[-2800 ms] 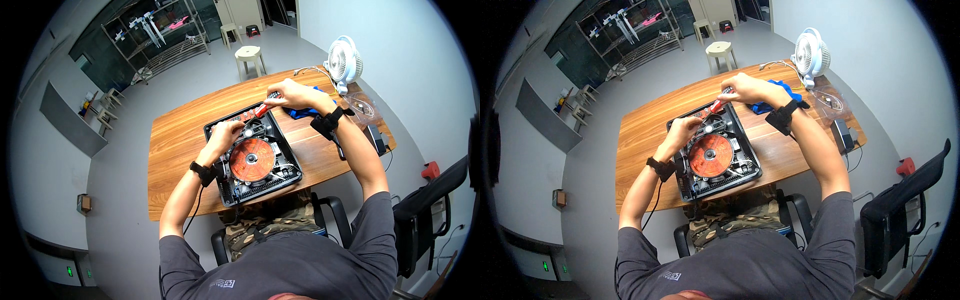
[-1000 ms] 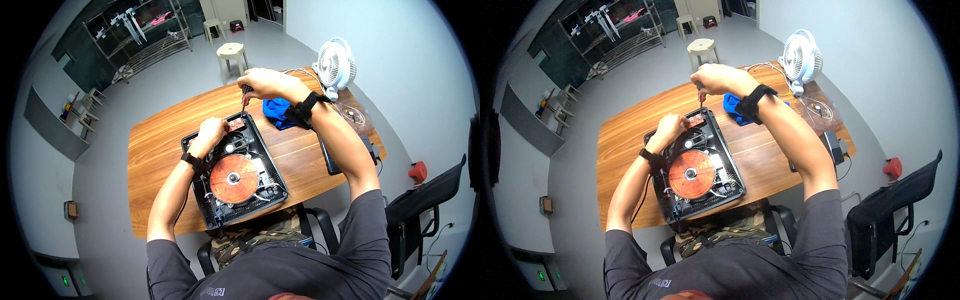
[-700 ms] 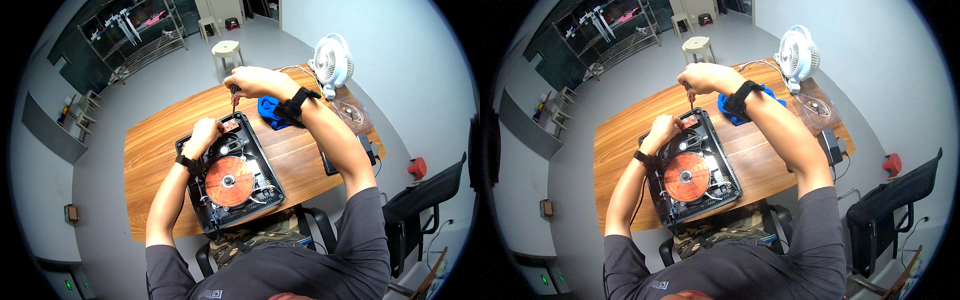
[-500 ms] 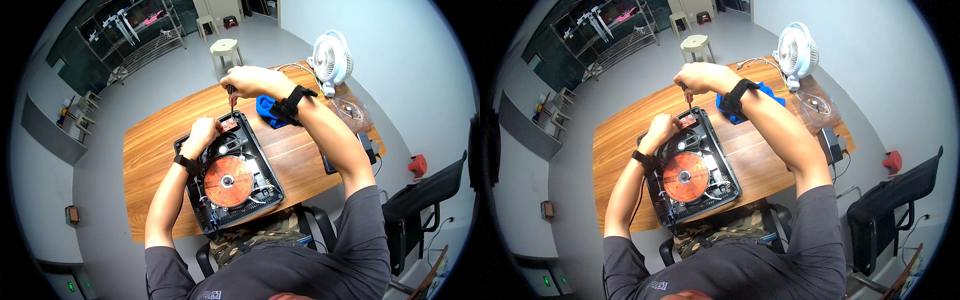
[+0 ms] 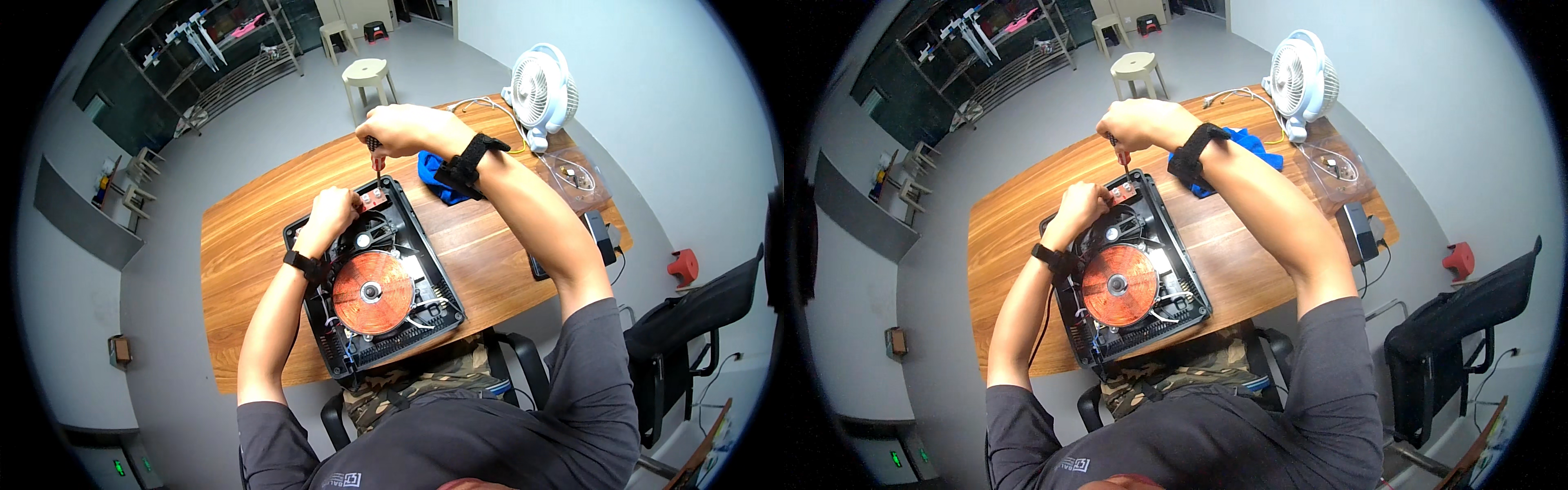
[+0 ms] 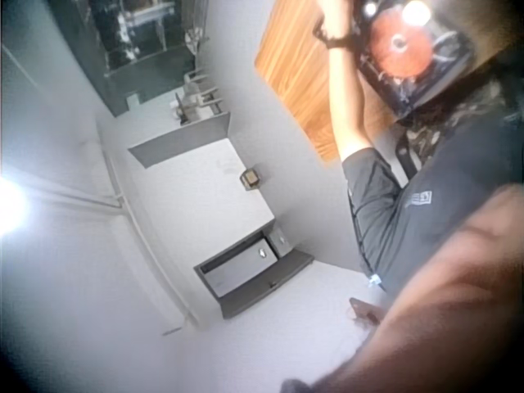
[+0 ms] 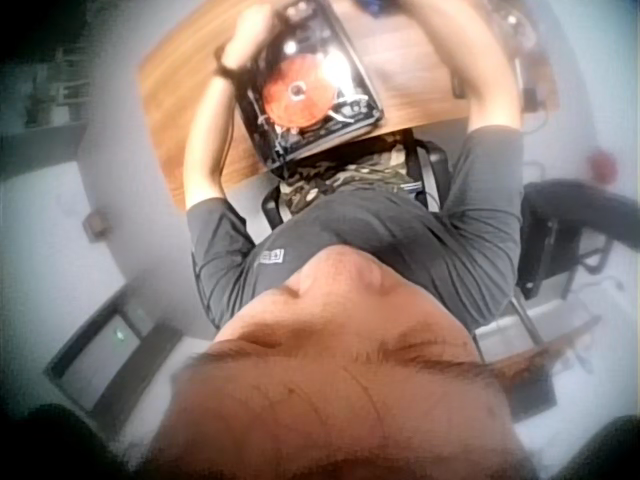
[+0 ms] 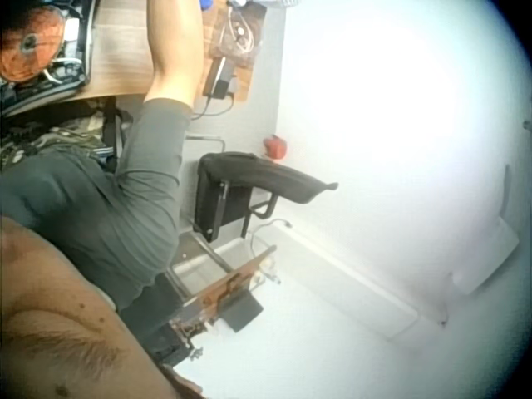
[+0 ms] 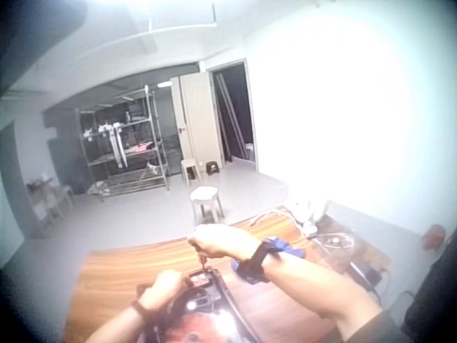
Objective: The person cleans a small component with a blue cloth, then uses a screwdriver to tighten screws on a disassembled electronic device containing a copper coil. The person then places a red circuit board into the device and secures it with screws.
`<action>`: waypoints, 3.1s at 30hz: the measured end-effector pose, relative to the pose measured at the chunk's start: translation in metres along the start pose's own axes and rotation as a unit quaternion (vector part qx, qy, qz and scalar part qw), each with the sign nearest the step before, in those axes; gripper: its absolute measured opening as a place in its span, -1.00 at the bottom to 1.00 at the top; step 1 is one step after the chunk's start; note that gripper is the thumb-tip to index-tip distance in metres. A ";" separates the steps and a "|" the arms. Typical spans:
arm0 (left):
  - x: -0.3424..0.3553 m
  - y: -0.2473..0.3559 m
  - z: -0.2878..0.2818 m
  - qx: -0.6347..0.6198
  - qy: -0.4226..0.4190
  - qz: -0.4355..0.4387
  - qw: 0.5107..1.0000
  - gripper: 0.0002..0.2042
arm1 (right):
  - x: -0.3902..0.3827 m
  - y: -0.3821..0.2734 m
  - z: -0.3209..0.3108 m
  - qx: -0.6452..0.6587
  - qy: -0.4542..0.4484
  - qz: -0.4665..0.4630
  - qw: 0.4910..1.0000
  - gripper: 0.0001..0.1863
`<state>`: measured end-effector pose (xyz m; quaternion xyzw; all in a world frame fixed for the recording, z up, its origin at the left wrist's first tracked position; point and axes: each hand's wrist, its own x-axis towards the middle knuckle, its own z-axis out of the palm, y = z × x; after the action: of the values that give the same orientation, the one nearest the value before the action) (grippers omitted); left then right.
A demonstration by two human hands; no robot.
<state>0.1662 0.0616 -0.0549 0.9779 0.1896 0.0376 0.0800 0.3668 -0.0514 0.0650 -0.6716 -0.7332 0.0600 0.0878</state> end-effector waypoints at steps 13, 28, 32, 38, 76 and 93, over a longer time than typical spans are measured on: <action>-0.004 0.003 -0.003 0.001 -0.010 -0.009 1.000 -0.81 | 0.008 -0.025 -0.005 -0.102 0.050 0.040 0.993 -0.75; 0.004 -0.001 -0.001 0.016 -0.023 -0.001 1.000 -0.80 | 0.015 -0.042 -0.016 -0.058 0.000 0.133 0.989 -0.65; 0.004 0.004 -0.004 0.021 -0.018 -0.009 1.000 -0.82 | 0.022 -0.047 -0.023 0.026 -0.075 0.194 0.978 -0.61; -0.001 0.011 -0.008 0.015 -0.014 -0.009 1.000 -0.81 | 0.029 -0.033 -0.003 -0.016 -0.010 0.128 0.992 -0.61; 0.001 -0.001 0.001 0.003 -0.007 -0.009 1.000 -0.79 | 0.001 -0.044 -0.005 -0.063 0.059 0.098 0.991 -0.72; 0.003 -0.003 0.002 0.001 -0.007 -0.001 1.000 -0.77 | 0.005 -0.039 0.000 -0.087 0.083 0.113 0.986 -0.63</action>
<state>0.1681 0.0652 -0.0569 0.9781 0.1896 0.0300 0.0802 0.3284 -0.0503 0.0733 -0.7578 -0.6453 -0.0505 0.0822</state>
